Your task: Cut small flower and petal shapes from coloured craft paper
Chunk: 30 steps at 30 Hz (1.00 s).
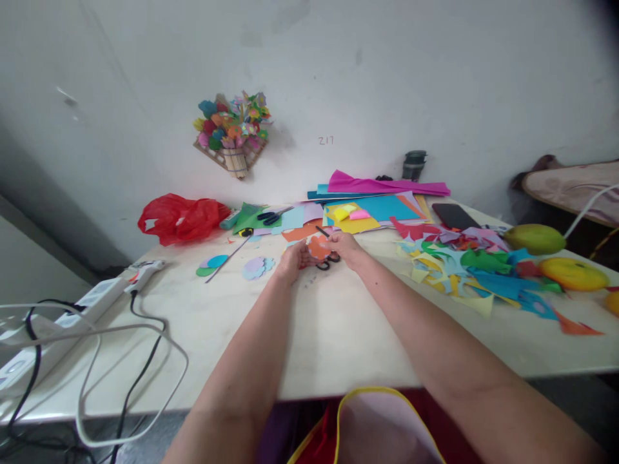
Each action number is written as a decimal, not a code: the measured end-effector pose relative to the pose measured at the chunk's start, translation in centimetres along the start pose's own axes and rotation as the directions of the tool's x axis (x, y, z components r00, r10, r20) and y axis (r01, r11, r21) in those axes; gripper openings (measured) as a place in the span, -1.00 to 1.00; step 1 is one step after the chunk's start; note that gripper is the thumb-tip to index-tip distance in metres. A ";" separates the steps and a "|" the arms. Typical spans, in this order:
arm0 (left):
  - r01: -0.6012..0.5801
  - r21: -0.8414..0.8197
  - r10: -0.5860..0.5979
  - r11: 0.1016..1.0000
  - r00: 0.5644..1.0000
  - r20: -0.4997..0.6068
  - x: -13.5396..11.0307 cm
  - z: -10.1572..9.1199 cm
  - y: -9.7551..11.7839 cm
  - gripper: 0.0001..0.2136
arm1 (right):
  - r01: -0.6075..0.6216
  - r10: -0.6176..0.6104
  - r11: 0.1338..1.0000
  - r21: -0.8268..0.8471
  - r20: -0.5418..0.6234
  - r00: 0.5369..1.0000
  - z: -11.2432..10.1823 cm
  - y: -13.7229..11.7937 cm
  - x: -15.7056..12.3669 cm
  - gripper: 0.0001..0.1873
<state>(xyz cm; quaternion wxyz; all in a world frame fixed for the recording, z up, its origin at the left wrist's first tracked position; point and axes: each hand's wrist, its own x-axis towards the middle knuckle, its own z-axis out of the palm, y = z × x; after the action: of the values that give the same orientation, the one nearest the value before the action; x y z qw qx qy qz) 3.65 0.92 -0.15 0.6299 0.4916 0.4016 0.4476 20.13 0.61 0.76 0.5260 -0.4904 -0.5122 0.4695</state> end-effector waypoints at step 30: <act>-0.129 0.084 0.126 0.988 0.991 0.044 -0.3 -0.3 -0.8 -0.58 | -0.092 0.088 0.977 0.194 0.029 0.996 -0.1 -0.9 -0.7 -0.71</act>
<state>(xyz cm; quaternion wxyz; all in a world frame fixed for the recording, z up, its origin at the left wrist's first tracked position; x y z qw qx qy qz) 3.37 0.65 -0.97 0.5856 0.5515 0.3763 0.4596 20.19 -0.11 1.57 0.5444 -0.4543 -0.4466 0.5457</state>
